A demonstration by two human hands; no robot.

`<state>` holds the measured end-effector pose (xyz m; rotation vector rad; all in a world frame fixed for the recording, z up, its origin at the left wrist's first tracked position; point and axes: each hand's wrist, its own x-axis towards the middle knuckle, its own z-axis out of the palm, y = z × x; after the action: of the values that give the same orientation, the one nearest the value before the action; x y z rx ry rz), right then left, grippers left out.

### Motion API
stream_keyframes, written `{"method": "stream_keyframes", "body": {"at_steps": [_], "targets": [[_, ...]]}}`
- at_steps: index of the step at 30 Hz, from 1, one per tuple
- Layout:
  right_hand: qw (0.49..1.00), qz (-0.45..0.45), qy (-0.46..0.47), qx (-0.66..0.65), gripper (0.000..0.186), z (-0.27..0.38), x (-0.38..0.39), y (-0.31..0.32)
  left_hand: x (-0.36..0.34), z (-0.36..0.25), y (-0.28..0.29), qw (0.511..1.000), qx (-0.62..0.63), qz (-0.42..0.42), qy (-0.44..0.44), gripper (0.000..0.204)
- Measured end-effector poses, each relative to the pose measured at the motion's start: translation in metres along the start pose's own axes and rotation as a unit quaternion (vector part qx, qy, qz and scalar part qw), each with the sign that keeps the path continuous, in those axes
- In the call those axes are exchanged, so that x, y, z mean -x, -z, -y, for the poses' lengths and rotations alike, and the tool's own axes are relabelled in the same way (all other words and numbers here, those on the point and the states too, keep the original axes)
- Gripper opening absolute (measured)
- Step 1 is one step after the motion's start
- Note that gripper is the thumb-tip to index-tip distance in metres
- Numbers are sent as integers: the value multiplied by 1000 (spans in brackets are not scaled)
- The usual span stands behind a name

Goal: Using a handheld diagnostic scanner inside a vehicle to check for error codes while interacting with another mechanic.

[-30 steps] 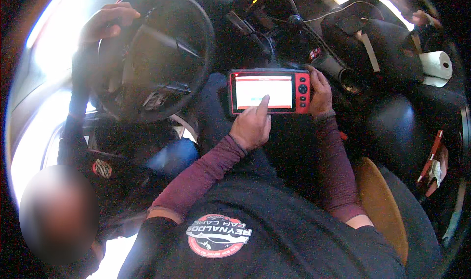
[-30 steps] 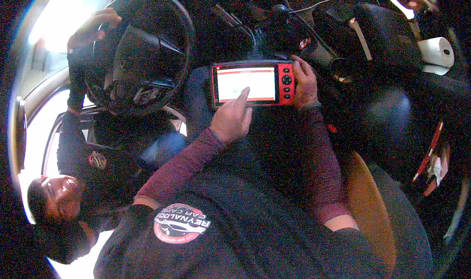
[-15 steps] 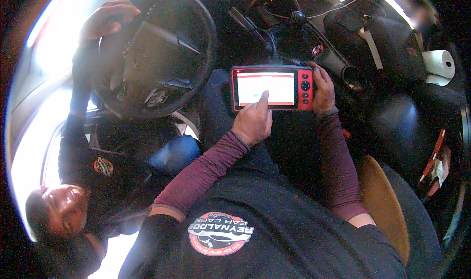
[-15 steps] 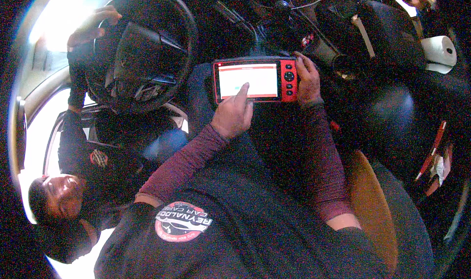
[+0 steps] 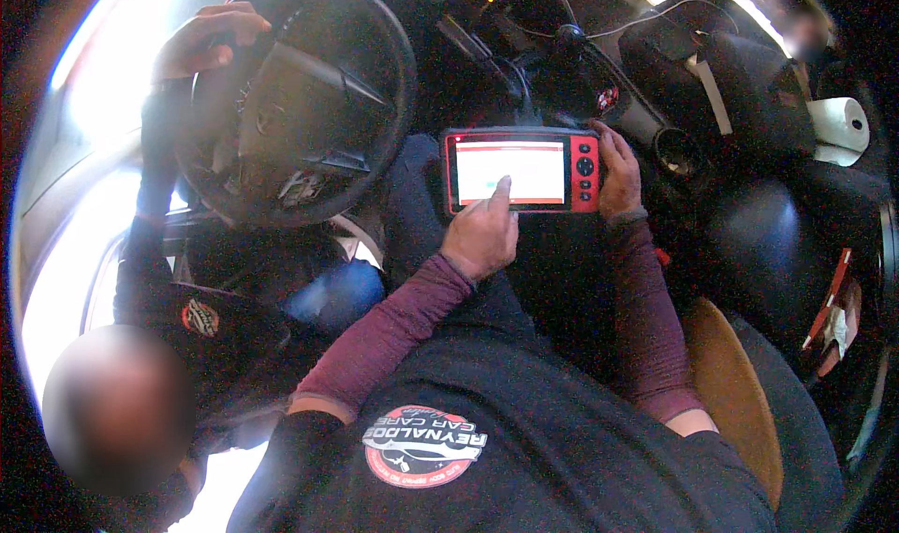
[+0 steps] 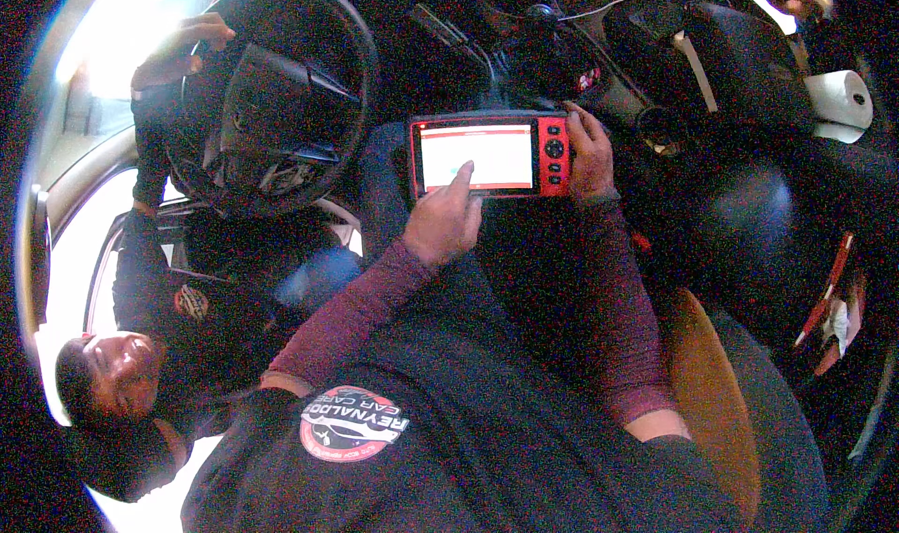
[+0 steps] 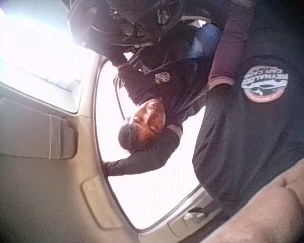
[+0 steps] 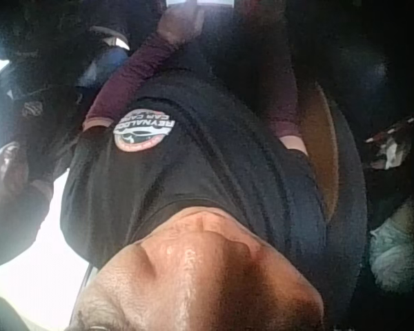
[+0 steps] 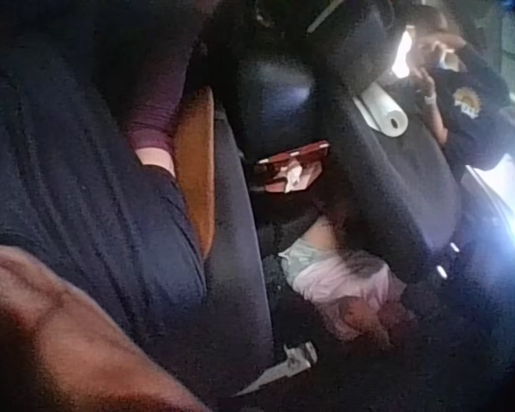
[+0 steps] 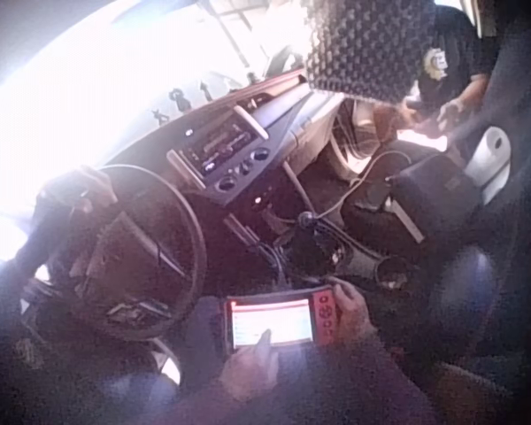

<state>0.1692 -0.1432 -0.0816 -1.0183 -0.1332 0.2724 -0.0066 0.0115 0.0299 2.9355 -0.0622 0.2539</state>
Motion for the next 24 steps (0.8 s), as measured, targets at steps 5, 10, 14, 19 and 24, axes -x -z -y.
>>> {"method": "stream_keyframes", "body": {"at_steps": [5,10,14,19,24], "targets": [[1000,1,15,21,39,1,1,-2,2,4,-3,999,-11,-22,-26,57],[1000,6,16,14,39,-7,-4,5,-2,0,-1,1000,-17,6,-6,57],[1000,12,20,5,38,-9,-5,6,-4,-1,-1,1000,-28,7,-5,59],[999,13,42,24,36,-15,-7,8,-3,0,-1,999,-29,32,7,61],[999,8,41,14,36,-15,-7,7,-5,-3,3,999,-28,18,-18,64]]}}
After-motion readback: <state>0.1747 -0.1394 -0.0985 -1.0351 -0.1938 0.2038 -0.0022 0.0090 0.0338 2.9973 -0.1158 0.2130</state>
